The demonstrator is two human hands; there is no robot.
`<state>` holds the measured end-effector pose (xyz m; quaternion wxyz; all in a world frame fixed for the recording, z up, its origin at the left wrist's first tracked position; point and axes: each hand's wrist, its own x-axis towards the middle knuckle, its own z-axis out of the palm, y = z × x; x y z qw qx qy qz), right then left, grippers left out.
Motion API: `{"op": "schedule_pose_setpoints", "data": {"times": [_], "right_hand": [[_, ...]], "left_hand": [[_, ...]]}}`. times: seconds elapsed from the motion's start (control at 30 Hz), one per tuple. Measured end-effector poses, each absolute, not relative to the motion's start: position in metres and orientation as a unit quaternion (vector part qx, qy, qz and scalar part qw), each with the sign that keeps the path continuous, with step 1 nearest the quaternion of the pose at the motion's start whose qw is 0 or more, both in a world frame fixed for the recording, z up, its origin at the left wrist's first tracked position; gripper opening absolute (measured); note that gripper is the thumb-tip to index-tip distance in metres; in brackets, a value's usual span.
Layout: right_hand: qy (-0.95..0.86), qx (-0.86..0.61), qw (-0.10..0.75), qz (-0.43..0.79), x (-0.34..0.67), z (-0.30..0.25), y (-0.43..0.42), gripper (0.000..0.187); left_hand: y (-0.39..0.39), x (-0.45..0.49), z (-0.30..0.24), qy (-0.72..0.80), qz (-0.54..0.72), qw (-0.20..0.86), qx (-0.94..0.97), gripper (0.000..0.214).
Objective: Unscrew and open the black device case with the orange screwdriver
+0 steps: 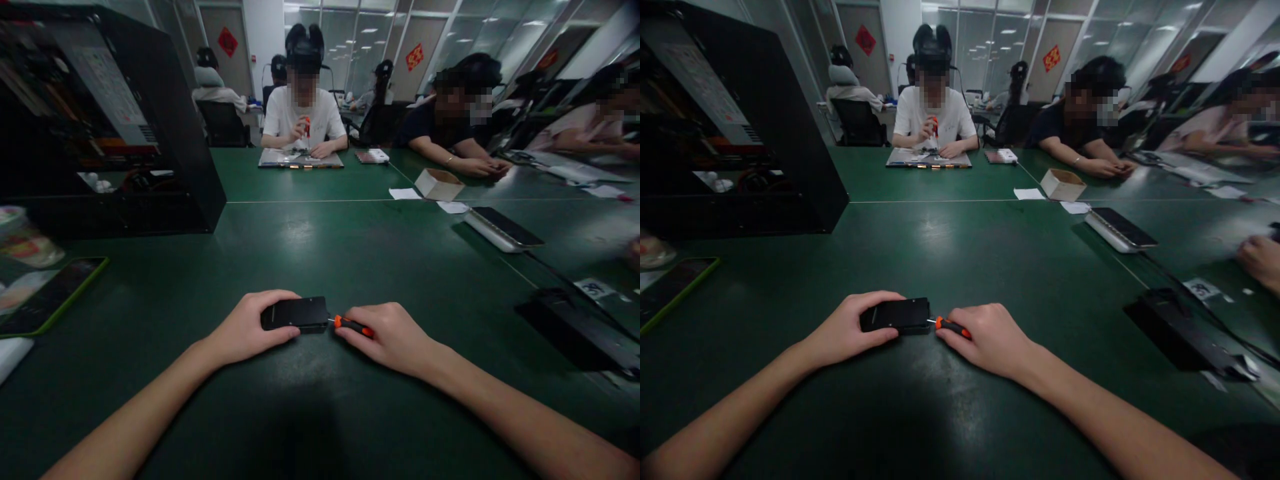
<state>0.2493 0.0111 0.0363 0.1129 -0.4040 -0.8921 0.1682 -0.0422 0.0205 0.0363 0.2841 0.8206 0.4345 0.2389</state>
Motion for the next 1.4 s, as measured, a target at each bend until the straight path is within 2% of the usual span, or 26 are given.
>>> {"op": "schedule_pose_setpoints", "data": {"times": [0.33, 0.53, 0.7, 0.97, 1.13, 1.4], "right_hand": [[-0.875, -0.439, 0.122, 0.165, 0.244, 0.035, 0.011, 0.043], [-0.878, -0.438, 0.116, 0.153, 0.240, 0.039, 0.005, 0.044], [-0.881, -0.434, 0.115, 0.150, 0.234, 0.036, 0.004, 0.043], [-0.919, -0.355, 0.105, 0.136, 0.250, 0.040, 0.024, 0.042], [-0.944, -0.284, 0.130, 0.101, 0.277, 0.043, 0.039, 0.042], [-0.952, -0.272, 0.139, 0.034, 0.268, 0.044, 0.034, 0.043]], "left_hand": [[0.021, -0.040, 0.034, 0.440, 0.261, 0.285, 0.810, 0.043], [0.015, -0.026, 0.033, 0.514, 0.290, 0.248, 0.768, 0.044], [0.014, -0.025, 0.031, 0.504, 0.296, 0.238, 0.775, 0.042], [0.016, -0.028, 0.031, 0.499, 0.289, 0.274, 0.770, 0.043], [0.015, -0.029, 0.032, 0.507, 0.280, 0.280, 0.765, 0.046], [0.015, -0.029, 0.029, 0.496, 0.284, 0.285, 0.769, 0.048]]}}
